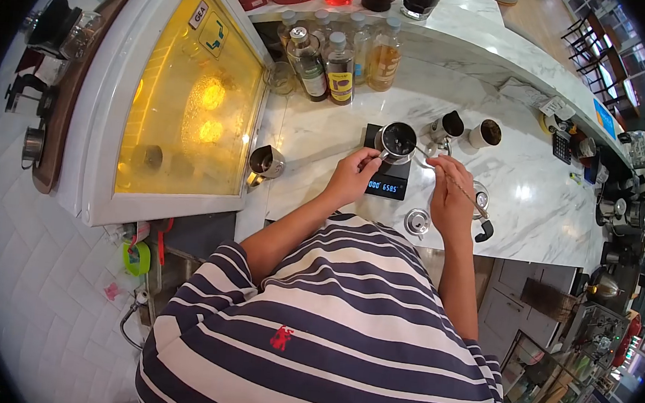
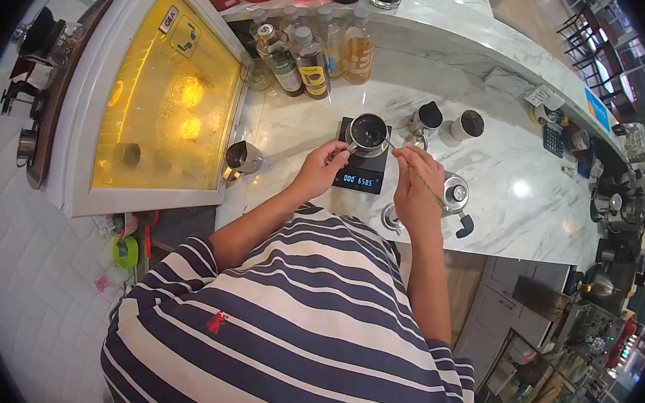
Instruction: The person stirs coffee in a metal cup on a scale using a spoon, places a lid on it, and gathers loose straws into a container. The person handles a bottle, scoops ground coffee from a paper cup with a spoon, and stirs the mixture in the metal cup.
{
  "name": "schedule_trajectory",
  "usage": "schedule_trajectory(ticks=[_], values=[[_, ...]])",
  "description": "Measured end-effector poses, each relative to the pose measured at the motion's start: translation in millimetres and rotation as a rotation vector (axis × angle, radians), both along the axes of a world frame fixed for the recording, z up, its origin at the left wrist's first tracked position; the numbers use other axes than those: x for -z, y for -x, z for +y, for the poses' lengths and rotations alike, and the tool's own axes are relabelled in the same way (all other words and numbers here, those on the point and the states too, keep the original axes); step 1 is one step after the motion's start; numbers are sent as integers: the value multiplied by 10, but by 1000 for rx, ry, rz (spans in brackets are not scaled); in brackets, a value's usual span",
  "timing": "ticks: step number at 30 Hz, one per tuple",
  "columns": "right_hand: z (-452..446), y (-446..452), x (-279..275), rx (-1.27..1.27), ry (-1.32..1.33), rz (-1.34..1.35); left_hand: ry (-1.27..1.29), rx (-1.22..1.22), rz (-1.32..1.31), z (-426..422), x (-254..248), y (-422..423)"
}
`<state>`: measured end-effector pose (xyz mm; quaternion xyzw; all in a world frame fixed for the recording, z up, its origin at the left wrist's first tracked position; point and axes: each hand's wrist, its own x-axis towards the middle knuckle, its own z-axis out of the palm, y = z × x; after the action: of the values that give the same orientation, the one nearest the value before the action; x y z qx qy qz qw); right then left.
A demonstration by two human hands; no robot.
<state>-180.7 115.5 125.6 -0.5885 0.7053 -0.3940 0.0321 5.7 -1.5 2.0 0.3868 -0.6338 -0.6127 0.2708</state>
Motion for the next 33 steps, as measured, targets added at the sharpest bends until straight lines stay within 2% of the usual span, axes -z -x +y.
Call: schedule_trajectory(ticks=[8, 13, 16, 21, 26, 33], values=[[-75, 36, -36, -10, -64, -17, -27, -43, 6, 78, -88, 39], [-60, 66, -44, -100, -4, 40, -54, -90, -5, 135, -54, 40], [-116, 69, -49, -133, -12, 34, -21, -192, 73, 185, 33, 133], [-67, 234, -69, -124, -36, -2, -1, -253, 56, 285, -24, 182], [-134, 274, -36, -253, -15, 13, -33, -264, -46, 427, -89, 169], [-153, 461, 12, -265, 8, 16, -10, -386, -10, 526, 17, 224]])
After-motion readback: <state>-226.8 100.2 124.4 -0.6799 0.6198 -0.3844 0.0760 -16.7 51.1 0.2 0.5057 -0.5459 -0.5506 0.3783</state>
